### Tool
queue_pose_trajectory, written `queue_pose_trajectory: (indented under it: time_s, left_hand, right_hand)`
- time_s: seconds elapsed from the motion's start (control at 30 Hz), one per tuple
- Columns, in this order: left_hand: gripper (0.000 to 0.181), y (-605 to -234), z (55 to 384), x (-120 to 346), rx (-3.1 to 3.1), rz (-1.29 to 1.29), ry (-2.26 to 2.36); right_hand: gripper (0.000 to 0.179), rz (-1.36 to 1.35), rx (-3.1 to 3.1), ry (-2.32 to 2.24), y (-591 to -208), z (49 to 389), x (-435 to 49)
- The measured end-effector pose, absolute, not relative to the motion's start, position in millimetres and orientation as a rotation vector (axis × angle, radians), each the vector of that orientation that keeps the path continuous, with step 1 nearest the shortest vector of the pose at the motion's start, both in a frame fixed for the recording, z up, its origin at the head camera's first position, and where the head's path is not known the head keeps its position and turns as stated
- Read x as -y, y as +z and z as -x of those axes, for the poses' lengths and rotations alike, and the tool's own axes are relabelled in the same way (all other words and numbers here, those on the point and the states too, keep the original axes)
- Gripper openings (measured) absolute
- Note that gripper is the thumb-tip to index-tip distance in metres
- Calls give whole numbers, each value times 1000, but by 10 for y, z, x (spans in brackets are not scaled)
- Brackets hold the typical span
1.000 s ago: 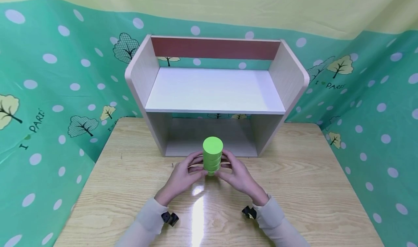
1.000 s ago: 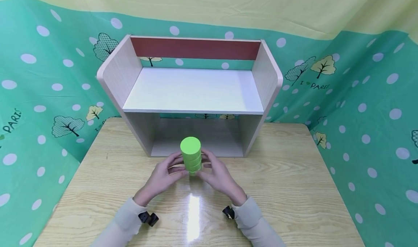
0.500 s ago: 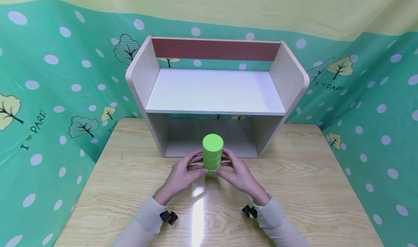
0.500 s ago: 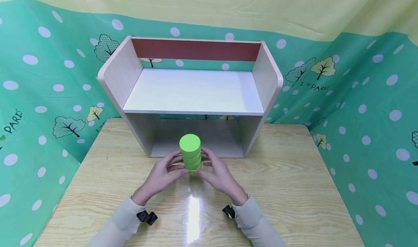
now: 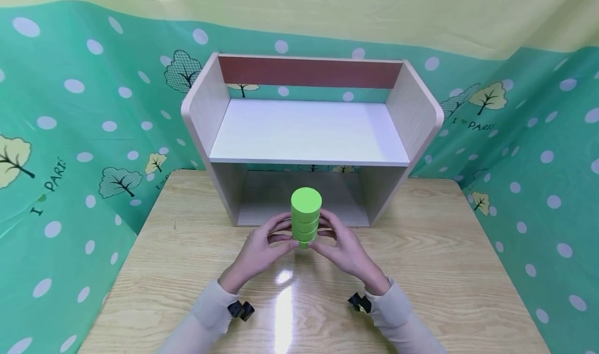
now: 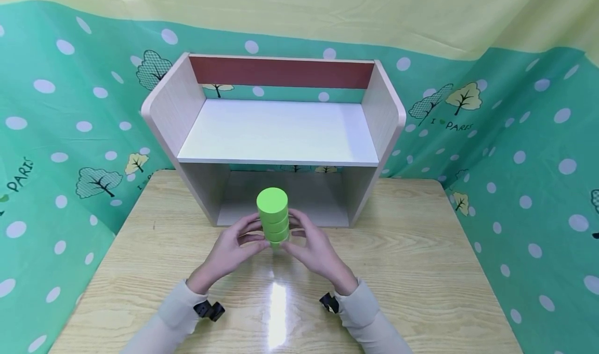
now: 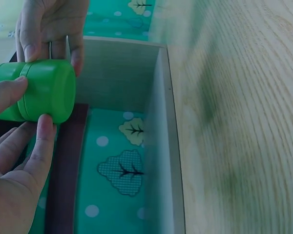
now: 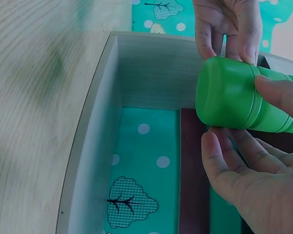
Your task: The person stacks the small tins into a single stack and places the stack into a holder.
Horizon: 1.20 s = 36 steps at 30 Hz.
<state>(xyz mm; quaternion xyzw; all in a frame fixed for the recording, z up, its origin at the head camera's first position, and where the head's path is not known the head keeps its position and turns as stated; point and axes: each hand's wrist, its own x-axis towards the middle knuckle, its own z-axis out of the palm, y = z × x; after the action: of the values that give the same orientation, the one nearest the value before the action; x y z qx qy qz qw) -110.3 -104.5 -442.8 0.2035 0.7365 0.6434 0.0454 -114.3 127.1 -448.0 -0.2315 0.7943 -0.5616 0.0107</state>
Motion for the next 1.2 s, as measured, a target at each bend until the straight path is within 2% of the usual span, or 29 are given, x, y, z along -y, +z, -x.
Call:
queue_pose_trajectory:
  time_s: [0.27, 0.5, 0.87, 1.2]
  left_hand:
    - [60, -4294, 1097, 1046, -2256, -685, 1980]
    - [60, -4189, 1108, 1039, -2296, -696, 1929]
    - [59, -4084, 1139, 1020, -2317, -792, 1940]
    - [61, -4108, 1272, 1025, -2336, -825, 1931]
  right_hand:
    - [77, 809, -2457, -1800, -4417, 1162, -1282]
    - [77, 778, -2445, -1827, -4325, 1158, -1285]
    - [68, 837, -2472, -1802, -3869, 1037, -1240]
    - [75, 904, -2522, -1814, -4037, 1201, -1317]
